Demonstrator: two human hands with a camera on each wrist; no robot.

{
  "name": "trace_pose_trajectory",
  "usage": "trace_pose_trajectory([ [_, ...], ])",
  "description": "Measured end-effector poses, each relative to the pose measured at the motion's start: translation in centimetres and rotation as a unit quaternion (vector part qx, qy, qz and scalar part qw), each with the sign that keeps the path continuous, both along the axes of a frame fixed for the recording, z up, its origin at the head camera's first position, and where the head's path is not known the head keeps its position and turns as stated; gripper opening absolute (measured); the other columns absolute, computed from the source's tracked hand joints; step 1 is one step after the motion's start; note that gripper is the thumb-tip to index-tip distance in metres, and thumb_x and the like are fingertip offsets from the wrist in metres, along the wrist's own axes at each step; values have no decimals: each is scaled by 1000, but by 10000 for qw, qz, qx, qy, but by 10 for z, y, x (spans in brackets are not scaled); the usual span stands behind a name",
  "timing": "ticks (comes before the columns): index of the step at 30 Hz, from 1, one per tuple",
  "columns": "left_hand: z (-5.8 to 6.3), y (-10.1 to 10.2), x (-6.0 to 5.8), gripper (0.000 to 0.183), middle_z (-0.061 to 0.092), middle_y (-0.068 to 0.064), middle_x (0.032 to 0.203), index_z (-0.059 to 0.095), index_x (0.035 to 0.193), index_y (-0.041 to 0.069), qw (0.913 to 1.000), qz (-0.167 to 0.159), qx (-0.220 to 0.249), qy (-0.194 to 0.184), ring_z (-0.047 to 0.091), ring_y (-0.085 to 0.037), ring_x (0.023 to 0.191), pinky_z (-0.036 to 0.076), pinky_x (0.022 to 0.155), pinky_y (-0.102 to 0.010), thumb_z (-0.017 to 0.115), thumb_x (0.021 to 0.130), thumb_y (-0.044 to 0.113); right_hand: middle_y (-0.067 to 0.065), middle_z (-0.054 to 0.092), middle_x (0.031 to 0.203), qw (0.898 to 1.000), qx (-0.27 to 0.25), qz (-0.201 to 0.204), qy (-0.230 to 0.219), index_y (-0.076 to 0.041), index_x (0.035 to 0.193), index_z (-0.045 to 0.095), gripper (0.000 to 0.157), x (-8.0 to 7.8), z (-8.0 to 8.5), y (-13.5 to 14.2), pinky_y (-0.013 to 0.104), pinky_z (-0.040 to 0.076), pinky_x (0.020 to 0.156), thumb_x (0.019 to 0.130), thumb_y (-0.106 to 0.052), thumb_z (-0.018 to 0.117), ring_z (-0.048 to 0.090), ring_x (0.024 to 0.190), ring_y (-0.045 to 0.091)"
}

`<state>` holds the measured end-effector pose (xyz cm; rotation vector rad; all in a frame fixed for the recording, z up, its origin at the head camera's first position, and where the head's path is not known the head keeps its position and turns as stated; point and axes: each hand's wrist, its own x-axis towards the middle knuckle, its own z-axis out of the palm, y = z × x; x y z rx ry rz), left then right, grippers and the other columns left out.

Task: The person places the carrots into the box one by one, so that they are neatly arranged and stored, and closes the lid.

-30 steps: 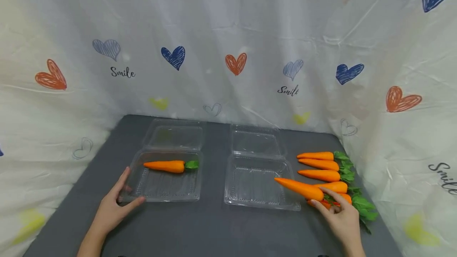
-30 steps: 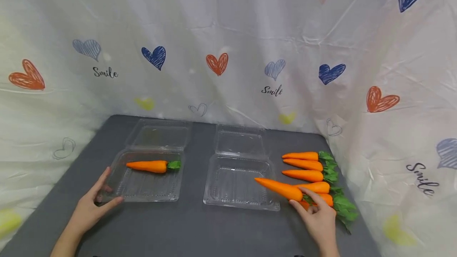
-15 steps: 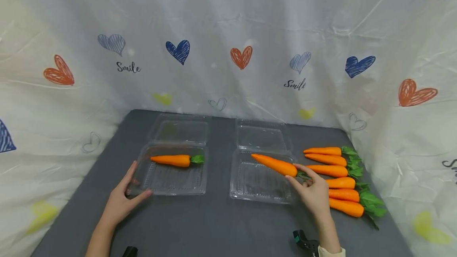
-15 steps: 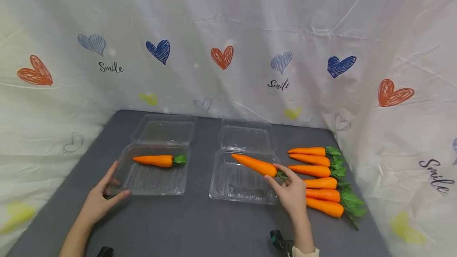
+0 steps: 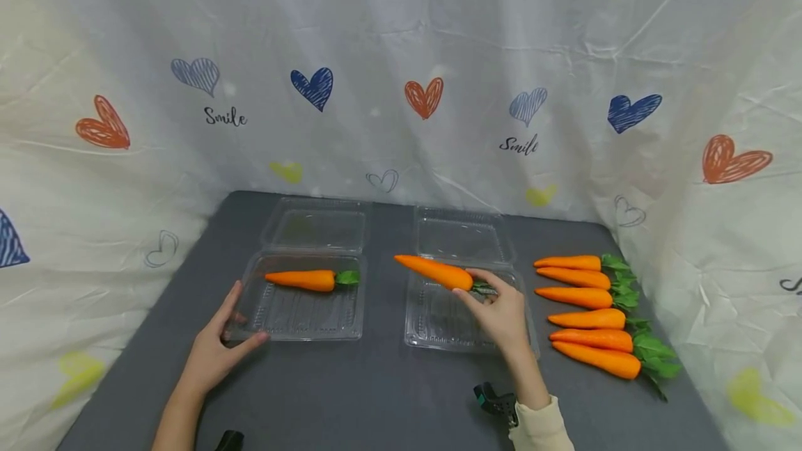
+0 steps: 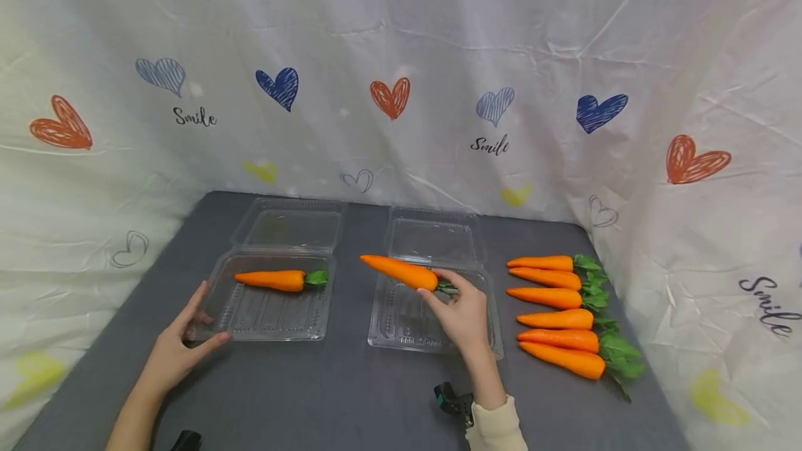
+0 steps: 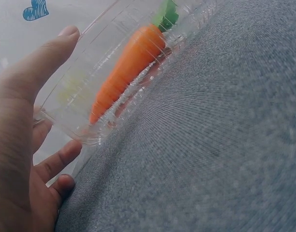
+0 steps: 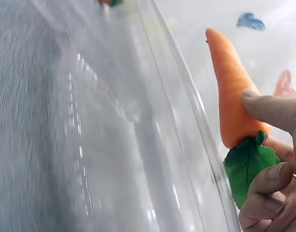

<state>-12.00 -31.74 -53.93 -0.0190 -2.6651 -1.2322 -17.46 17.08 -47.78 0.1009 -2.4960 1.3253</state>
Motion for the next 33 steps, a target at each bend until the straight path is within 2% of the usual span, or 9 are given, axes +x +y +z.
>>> trace_pose_trajectory([
  [3,0,0,1,107,64,-13,116,22,172,26,10000,8,-18,18,36,-10,74,32,63,-28,89,89,25,5,65,59,9997,-89,202,59,-13,126,78,46,-4,-1,-16,23,26,37,85,-26,92,23,33,1],
  [7,2,0,2,108,65,-14,117,22,172,28,10000,10,-34,24,36,-9,74,32,64,-28,89,88,25,11,79,87,9984,-212,506,120,-12,124,78,45,-10,-1,-42,21,26,38,84,-25,93,22,34,-2],
  [12,3,-1,5,109,66,-15,118,22,172,29,10000,12,13,86,36,-9,73,31,63,-28,90,87,22,11,80,108,9957,-211,892,150,-11,121,79,42,-13,1,-81,21,29,39,84,-26,93,25,36,-1],
  [16,2,-3,5,109,65,-14,116,22,172,28,10000,22,5,83,36,-10,73,32,63,-28,90,87,22,5,80,108,9940,35,1076,208,-13,119,80,39,-15,0,-115,25,51,57,86,-30,91,60,59,5],
  [19,1,-3,4,108,63,-12,116,20,172,29,10000,25,1,42,36,-10,73,32,63,-28,89,88,23,3,80,109,9913,188,1292,189,-13,120,80,39,-15,0,-139,29,58,74,87,-32,90,73,84,13],
  [22,2,-2,3,107,63,-11,116,19,172,27,10000,-18,38,-12,36,-11,74,32,64,-28,88,90,25,4,80,114,9881,321,1506,60,-12,124,78,41,-13,1,-161,27,53,67,89,-33,88,69,74,13],
  [25,3,-1,2,107,63,-13,117,19,172,26,9999,-65,84,-57,36,-11,77,33,66,-28,87,90,26,5,79,115,9865,470,1570,-56,-11,125,78,42,-12,1,-179,23,40,52,91,-33,87,51,54,8],
  [29,2,0,2,107,64,-13,117,19,172,26,9999,-60,84,-68,37,-11,79,33,67,-28,87,90,27,6,80,113,9845,870,1513,-147,-12,125,78,42,-12,-1,-200,21,32,45,91,-34,87,37,47,3],
  [33,1,-2,1,107,64,-13,118,19,172,28,9999,-59,105,-36,38,-10,79,33,67,-28,88,90,25,4,80,112,9797,1477,1346,-179,-14,125,78,43,-13,-1,-217,19,41,49,89,-36,88,53,54,4],
])
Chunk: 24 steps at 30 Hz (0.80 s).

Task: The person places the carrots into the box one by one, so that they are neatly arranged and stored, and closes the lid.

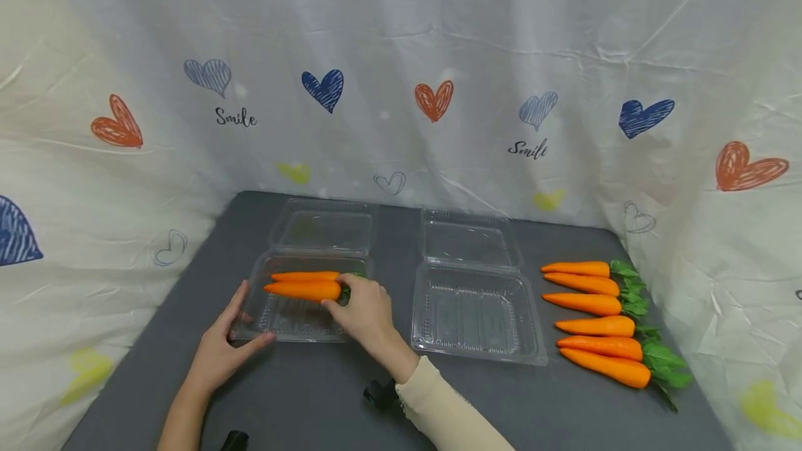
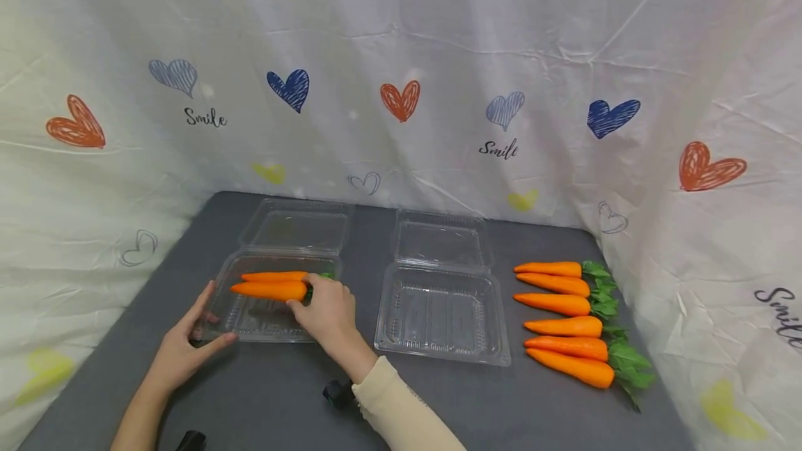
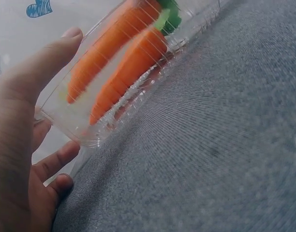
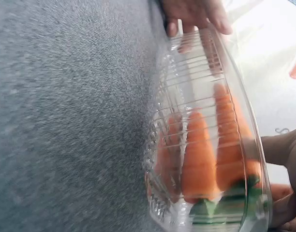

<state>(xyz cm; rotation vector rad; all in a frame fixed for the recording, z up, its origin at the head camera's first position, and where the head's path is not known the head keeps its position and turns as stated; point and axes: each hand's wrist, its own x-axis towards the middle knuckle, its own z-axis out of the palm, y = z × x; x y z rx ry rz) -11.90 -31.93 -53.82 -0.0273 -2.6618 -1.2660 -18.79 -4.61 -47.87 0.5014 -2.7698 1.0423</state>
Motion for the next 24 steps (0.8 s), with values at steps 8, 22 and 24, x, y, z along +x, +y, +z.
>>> trace_pose_trajectory([
  [8,0,-1,0,106,64,-14,123,19,172,30,10000,31,0,-13,41,-9,82,34,68,-27,87,90,27,1,78,99,9966,813,87,-90,-14,117,81,38,-5,1,-19,27,51,59,87,-36,90,63,69,13],
  [22,-1,0,-1,105,65,-13,123,20,172,27,9999,59,-11,-81,44,-8,87,33,69,-26,87,91,29,4,78,103,9942,757,262,-715,-11,121,78,40,-6,15,-10,26,45,51,90,-35,87,55,56,11],
  [24,0,-1,-1,105,65,-14,123,20,172,29,9999,75,-10,-89,42,-9,84,33,68,-27,87,91,29,6,79,114,9955,357,372,-792,-10,129,76,45,-4,19,-2,24,44,49,92,-34,85,54,53,8],
])
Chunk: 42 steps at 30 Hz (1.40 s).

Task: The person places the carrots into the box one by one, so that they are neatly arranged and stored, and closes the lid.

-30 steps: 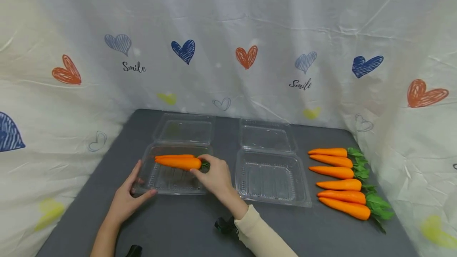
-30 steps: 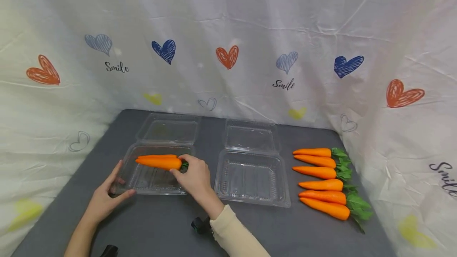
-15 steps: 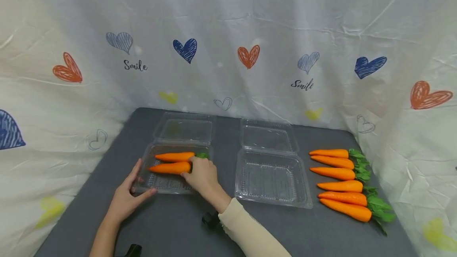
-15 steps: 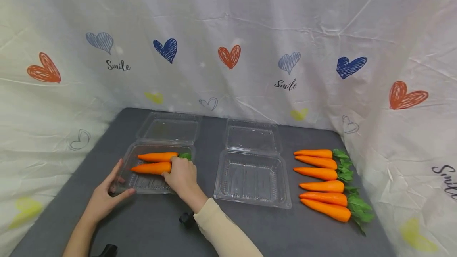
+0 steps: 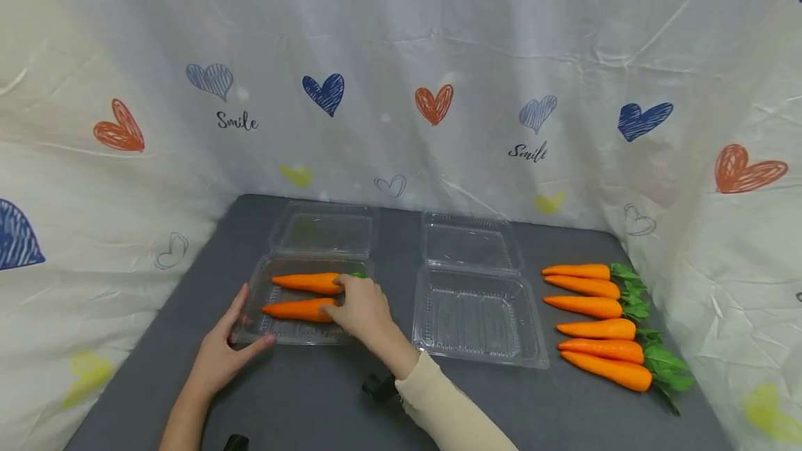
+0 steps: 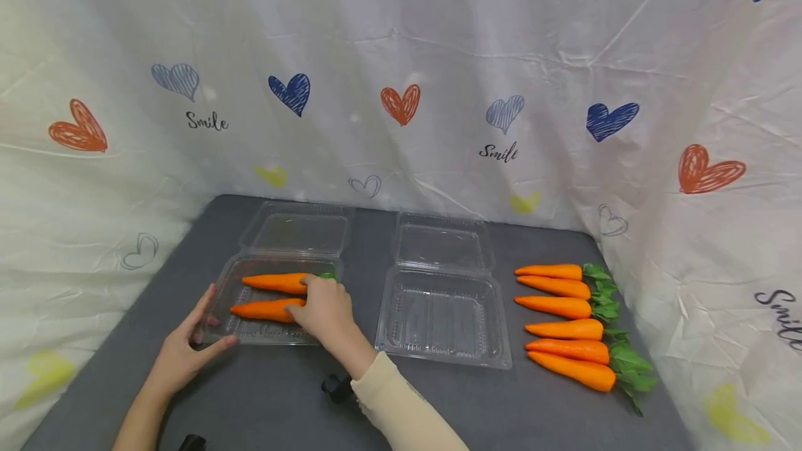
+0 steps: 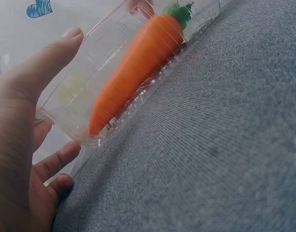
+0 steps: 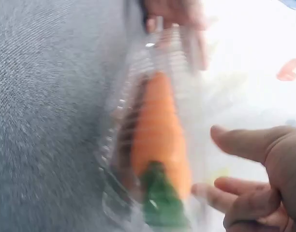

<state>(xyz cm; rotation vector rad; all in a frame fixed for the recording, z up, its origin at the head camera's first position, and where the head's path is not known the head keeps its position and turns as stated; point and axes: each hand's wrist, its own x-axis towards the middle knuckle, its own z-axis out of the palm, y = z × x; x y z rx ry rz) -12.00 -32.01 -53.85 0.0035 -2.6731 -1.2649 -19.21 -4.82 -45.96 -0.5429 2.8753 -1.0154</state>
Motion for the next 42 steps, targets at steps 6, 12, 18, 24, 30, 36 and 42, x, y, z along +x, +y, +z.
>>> trace_pose_trajectory([
  [6,1,2,-1,106,63,-15,119,21,172,30,10000,20,70,-21,33,-11,70,31,61,-29,88,90,28,9,78,121,9940,-958,516,140,-8,131,74,42,5,6,44,25,47,55,97,-31,81,46,46,2],
  [12,1,3,-2,105,63,-16,122,20,172,31,9999,35,54,-87,34,-12,71,31,62,-29,87,91,30,5,78,118,9845,-1586,467,591,-9,130,74,39,17,5,121,20,32,39,94,-21,84,31,36,-5],
  [18,0,2,-1,106,62,-15,121,19,172,32,10000,70,-35,-44,35,-12,73,31,64,-29,87,91,29,7,78,113,9696,-2038,-339,1314,-13,126,76,37,36,1,211,19,27,35,90,-9,86,27,38,-8],
  [24,-2,0,3,106,61,-13,117,21,172,30,9999,88,54,14,33,-11,71,30,62,-29,88,90,25,-10,76,115,9500,-2422,-1645,1087,-9,130,73,39,68,-9,289,27,27,34,93,-3,82,27,35,1],
  [30,-1,0,5,106,60,-11,116,21,172,29,9999,142,16,19,34,-11,72,30,62,-29,88,90,25,-21,72,118,8947,-3001,-3277,458,-9,141,68,48,100,-23,354,36,29,38,95,-5,81,36,33,18],
  [36,-1,2,2,106,58,-8,111,22,172,27,9999,100,28,79,34,-11,73,30,63,-29,88,89,25,-22,71,116,7979,-3840,-4645,-93,-16,145,66,59,113,-39,408,32,34,42,90,-6,86,53,40,21],
  [42,-2,3,-1,106,60,-8,111,22,172,27,9999,58,19,88,35,-11,74,30,64,-28,88,89,25,-33,64,106,7865,-3367,-5149,-542,-25,148,61,65,121,-61,439,27,40,45,90,-18,88,56,44,18],
])
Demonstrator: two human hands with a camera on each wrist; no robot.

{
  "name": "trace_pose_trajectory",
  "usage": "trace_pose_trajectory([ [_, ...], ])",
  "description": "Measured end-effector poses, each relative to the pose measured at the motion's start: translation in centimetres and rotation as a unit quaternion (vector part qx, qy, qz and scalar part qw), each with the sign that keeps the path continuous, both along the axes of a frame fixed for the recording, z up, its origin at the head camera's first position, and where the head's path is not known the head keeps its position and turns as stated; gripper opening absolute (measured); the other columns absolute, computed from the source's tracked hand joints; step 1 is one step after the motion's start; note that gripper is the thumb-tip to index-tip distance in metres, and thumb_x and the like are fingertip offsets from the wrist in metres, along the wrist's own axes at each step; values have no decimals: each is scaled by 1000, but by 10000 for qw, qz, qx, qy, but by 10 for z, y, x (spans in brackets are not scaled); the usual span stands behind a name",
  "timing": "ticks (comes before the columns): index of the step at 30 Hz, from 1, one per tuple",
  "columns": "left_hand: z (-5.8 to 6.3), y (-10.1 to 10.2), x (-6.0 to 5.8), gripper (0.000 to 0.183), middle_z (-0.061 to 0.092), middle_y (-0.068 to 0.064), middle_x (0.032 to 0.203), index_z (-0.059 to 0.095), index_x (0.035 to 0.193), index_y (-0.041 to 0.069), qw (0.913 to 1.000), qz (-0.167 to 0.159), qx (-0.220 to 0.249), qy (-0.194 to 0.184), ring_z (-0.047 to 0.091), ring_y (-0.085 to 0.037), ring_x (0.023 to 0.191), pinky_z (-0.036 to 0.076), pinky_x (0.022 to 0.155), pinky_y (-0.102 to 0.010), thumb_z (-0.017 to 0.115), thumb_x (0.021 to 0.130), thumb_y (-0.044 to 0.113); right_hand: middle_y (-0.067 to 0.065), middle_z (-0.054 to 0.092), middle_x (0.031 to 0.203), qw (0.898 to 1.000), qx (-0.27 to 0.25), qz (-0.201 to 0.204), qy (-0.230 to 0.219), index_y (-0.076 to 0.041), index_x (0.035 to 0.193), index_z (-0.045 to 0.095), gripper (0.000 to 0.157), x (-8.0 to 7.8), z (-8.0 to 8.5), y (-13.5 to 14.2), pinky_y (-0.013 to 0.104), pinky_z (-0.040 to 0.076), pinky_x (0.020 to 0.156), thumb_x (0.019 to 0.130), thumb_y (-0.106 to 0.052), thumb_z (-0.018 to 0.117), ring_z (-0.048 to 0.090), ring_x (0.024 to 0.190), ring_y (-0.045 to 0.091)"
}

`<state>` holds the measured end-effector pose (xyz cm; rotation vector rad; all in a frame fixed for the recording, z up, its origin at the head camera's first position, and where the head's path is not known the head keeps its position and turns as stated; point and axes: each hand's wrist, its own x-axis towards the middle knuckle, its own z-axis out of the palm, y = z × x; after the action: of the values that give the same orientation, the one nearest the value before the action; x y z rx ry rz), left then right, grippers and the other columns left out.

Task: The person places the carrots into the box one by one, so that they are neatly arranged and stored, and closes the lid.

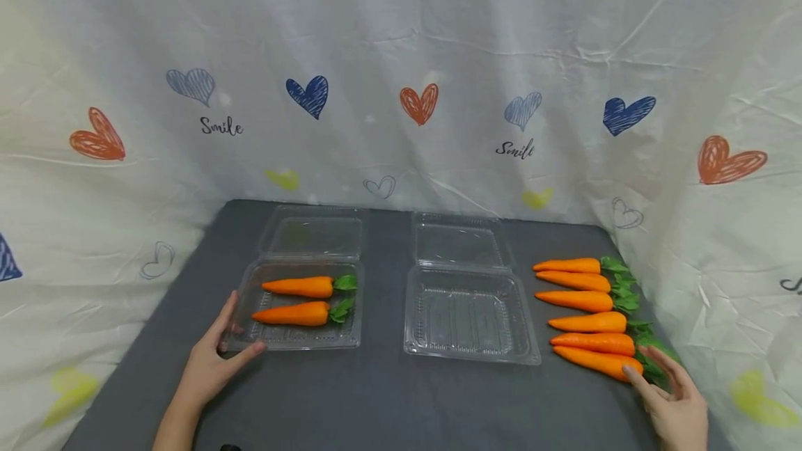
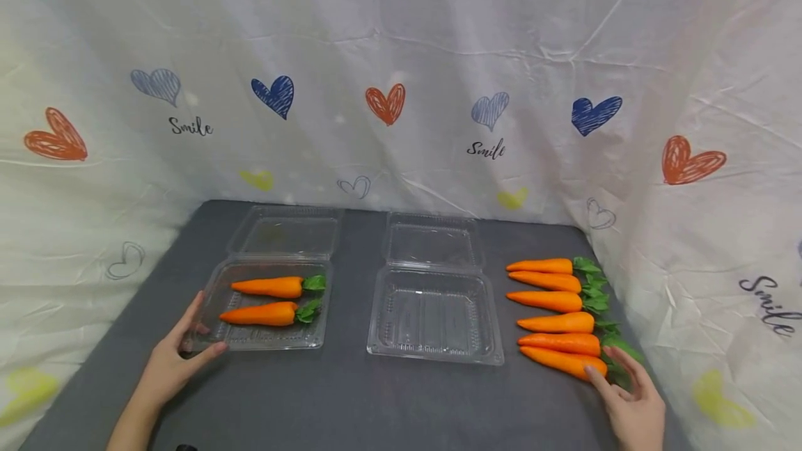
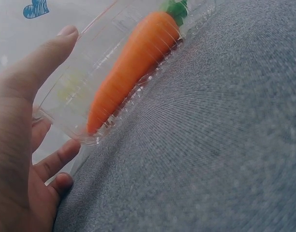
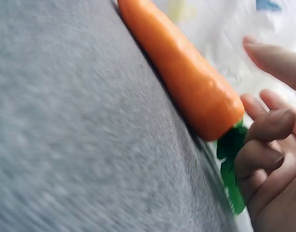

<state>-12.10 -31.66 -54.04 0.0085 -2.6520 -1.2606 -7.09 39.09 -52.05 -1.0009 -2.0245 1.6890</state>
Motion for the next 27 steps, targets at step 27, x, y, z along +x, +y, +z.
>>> trace_pose_trajectory([
  [27,2,0,0,105,58,-7,112,20,172,26,10000,-70,8,-39,33,-13,71,30,62,-30,87,91,25,-13,60,116,9691,1511,1144,-1577,-12,152,53,79,0,-18,16,34,48,54,88,-42,88,55,51,23],
])
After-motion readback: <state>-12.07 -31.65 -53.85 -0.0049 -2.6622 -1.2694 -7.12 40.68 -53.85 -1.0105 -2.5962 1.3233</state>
